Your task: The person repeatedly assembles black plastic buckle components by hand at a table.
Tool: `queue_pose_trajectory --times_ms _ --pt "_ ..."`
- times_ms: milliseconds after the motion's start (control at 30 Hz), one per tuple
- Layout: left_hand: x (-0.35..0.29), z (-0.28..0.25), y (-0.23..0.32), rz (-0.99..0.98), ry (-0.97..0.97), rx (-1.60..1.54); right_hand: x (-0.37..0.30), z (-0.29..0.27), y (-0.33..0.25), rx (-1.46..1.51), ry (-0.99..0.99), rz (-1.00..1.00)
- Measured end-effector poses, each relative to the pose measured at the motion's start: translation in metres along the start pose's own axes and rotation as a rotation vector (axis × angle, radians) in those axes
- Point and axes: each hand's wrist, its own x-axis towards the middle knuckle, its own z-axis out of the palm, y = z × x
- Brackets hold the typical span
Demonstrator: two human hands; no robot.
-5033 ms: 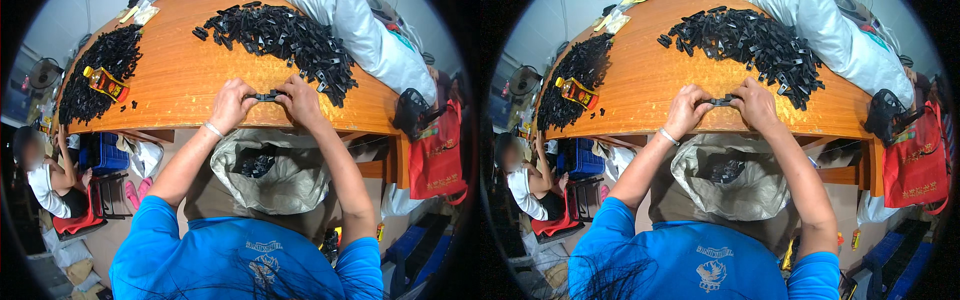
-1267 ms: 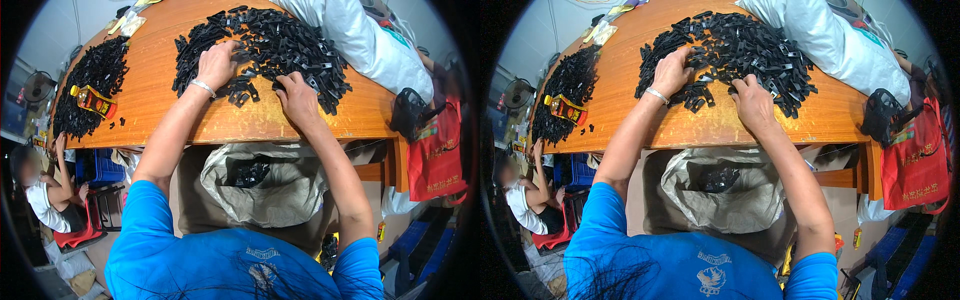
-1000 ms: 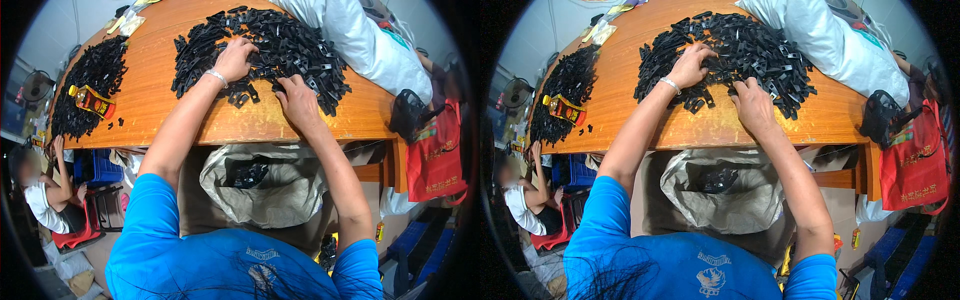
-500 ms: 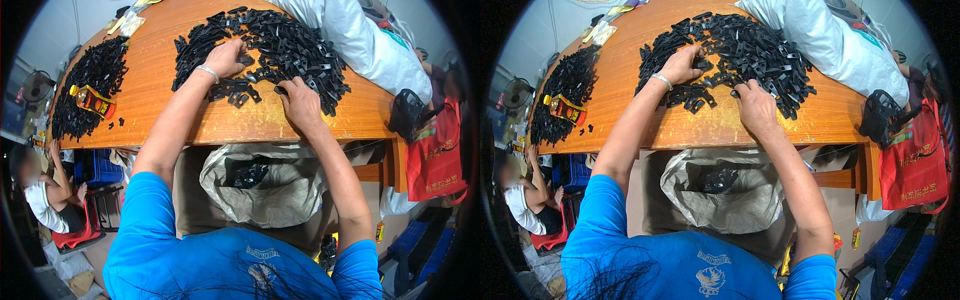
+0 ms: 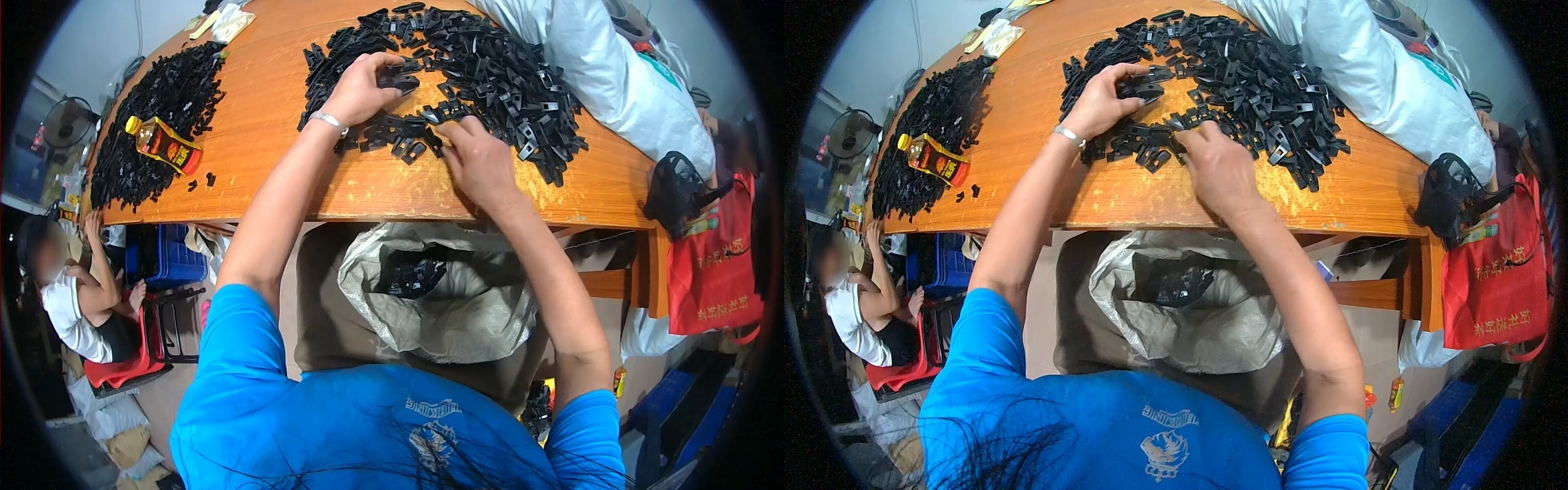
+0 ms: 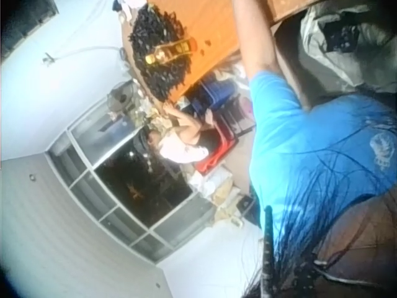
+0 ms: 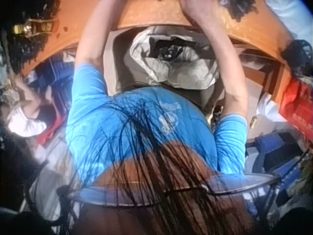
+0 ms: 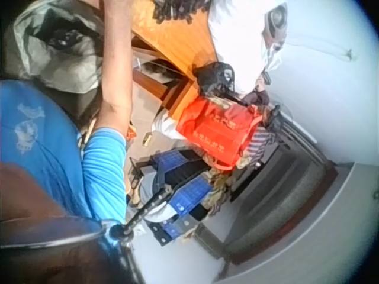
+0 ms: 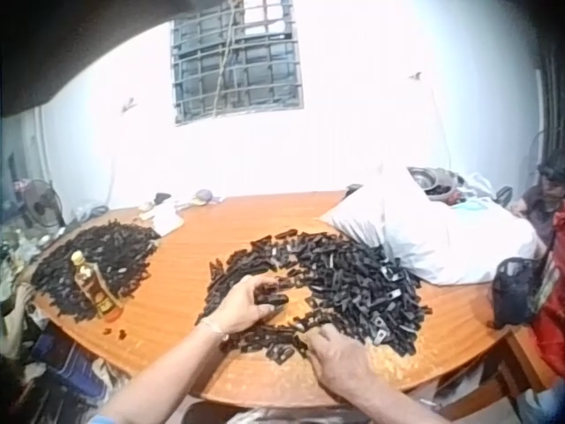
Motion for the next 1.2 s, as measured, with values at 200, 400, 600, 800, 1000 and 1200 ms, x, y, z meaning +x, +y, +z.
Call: queue_pose_trajectory --times_ms 200,400,600,800,1000,1200 --pt "-0.081 -0.022 0.002 -0.038 0.091 -0.125 0.021 0.03 -0.036 0.023 -0.113 -0.039" --pt "-0.134 -0.004 0.019 0.007 0.163 -0.075 0.039 0.042 0.004 -0.223 -0.094 0.019" --pt "-0.128 0.022 0.046 0.122 0.056 -0.105 0.032 -0.001 0.029 -0.078 -0.064 0.087" --pt "-0.139 0.035 0.048 0.128 0.122 -0.086 -0.005 -0.016 0.012 0.132 -0.198 0.188" --pt "-0.148 0.043 0.052 0.083 0.217 0.126 -0.02 -0.016 -0.004 0.125 -0.176 0.264" --pt "-0.146 0.045 0.061 0.166 0.192 0.265 -0.031 -0.009 0.002 0.146 -0.044 0.271"
